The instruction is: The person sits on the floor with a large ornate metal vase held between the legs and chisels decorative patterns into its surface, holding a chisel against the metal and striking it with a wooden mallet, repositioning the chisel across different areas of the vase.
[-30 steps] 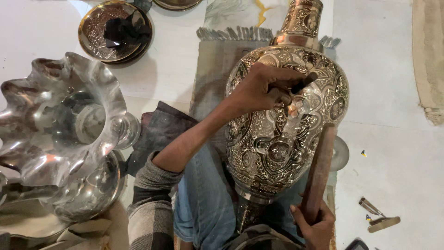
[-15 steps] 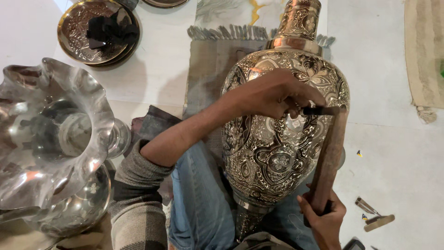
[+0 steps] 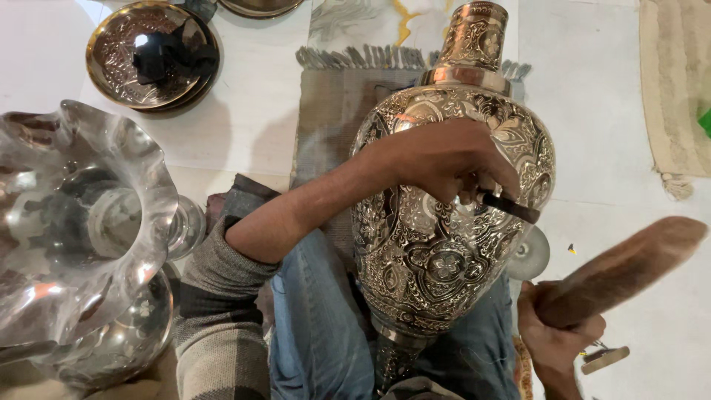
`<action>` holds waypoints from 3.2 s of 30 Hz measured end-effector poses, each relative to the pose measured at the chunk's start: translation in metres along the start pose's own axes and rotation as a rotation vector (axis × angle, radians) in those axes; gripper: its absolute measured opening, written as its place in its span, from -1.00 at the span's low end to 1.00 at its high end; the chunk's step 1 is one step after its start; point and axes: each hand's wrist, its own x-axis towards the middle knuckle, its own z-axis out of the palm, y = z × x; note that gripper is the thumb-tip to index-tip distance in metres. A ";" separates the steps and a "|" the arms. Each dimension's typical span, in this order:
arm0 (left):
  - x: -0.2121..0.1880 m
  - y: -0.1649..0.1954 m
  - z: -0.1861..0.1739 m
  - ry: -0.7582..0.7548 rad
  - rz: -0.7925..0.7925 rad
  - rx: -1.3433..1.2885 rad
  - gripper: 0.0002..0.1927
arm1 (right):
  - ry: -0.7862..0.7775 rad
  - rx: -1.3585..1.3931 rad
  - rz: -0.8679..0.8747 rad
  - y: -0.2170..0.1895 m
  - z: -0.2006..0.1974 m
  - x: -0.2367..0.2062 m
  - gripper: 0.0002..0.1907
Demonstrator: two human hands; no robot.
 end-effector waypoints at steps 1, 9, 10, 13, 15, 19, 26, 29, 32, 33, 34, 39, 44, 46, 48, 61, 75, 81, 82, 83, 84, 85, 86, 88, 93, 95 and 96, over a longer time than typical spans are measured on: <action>-0.001 0.001 -0.001 0.002 -0.010 -0.005 -0.52 | -0.032 0.034 -0.043 -0.002 0.001 0.002 -0.76; -0.001 0.004 -0.003 -0.051 -0.078 -0.047 -0.60 | -0.027 0.087 -0.002 -0.021 0.004 0.017 -0.77; 0.000 0.004 -0.003 -0.024 -0.028 -0.049 -0.58 | 0.019 0.181 -0.062 -0.023 0.004 0.019 -0.79; 0.001 0.004 -0.003 0.019 0.018 -0.046 -0.54 | -0.118 -0.100 0.097 -0.028 0.001 0.023 -0.76; -0.001 0.003 -0.005 -0.057 -0.053 -0.047 -0.59 | -0.042 0.152 0.128 -0.032 0.005 0.023 -0.77; -0.004 0.001 -0.005 -0.043 -0.021 -0.066 -0.57 | -0.063 -0.199 0.016 -0.040 0.003 0.031 -0.71; -0.007 0.001 -0.001 -0.008 -0.090 -0.050 -0.57 | -0.114 0.137 0.053 -0.044 0.000 0.042 -0.85; -0.008 0.000 -0.001 -0.025 -0.101 -0.005 -0.57 | -0.099 0.221 0.047 -0.038 0.001 0.044 -0.85; -0.013 0.003 0.003 0.046 -0.084 -0.029 -0.56 | -0.122 0.085 0.020 -0.028 -0.001 0.046 -0.82; -0.014 0.003 0.001 0.080 -0.060 -0.046 -0.55 | -0.090 0.120 -0.029 -0.025 0.001 0.046 -0.84; -0.014 0.003 0.002 0.063 -0.082 -0.042 -0.55 | -0.069 0.148 -0.077 -0.021 -0.001 0.046 -0.84; -0.018 0.007 0.000 0.081 -0.106 -0.065 -0.52 | -0.087 0.176 -0.126 -0.012 -0.004 0.052 -0.79; -0.024 0.009 0.001 0.119 -0.161 -0.057 -0.51 | -0.148 0.040 -0.069 -0.016 -0.009 0.063 -0.79; -0.025 0.009 0.004 0.141 -0.198 -0.022 -0.51 | -0.200 -0.029 -0.065 -0.019 -0.013 0.066 -0.77; -0.027 0.008 0.006 0.087 -0.295 -0.011 -0.50 | -0.213 0.078 -0.045 -0.022 -0.016 0.068 -0.78; -0.040 0.014 0.007 0.267 -0.182 -0.042 -0.52 | -0.221 0.141 0.008 -0.061 -0.017 0.090 -0.79; -0.051 0.015 0.021 0.393 -0.276 -0.042 -0.53 | -0.429 -0.069 -0.130 -0.078 -0.026 0.115 -0.72; -0.054 0.018 0.026 0.460 -0.348 -0.039 -0.46 | -0.515 -0.132 -0.135 -0.081 -0.031 0.128 -0.73; -0.053 0.018 0.026 0.425 -0.367 -0.046 -0.47 | -0.534 -0.162 -0.097 -0.084 -0.033 0.131 -0.73; -0.053 0.019 0.026 0.395 -0.394 -0.056 -0.48 | -0.523 -0.242 -0.158 -0.087 -0.033 0.132 -0.69; -0.054 0.020 0.026 0.373 -0.425 -0.065 -0.49 | -0.520 -0.323 -0.224 -0.090 -0.033 0.133 -0.66; -0.055 0.022 0.026 0.409 -0.410 -0.048 -0.48 | -0.513 -0.399 -0.290 -0.092 -0.031 0.134 -0.63; -0.055 0.023 0.027 0.445 -0.392 -0.034 -0.46 | -0.510 -0.275 -0.257 -0.095 -0.031 0.135 -0.64; -0.056 0.025 0.029 0.486 -0.389 -0.028 -0.46 | -0.483 -0.025 -0.178 -0.099 -0.029 0.135 -0.68; -0.058 0.025 0.036 0.558 -0.382 -0.046 -0.49 | -0.555 -0.197 -0.234 -0.110 -0.035 0.144 -0.71; -0.058 0.023 0.039 0.563 -0.385 -0.013 -0.50 | -0.571 -0.222 -0.224 -0.117 -0.037 0.147 -0.74; -0.060 0.024 0.042 0.576 -0.400 0.002 -0.50 | -0.646 -0.402 -0.196 -0.122 -0.040 0.150 -0.73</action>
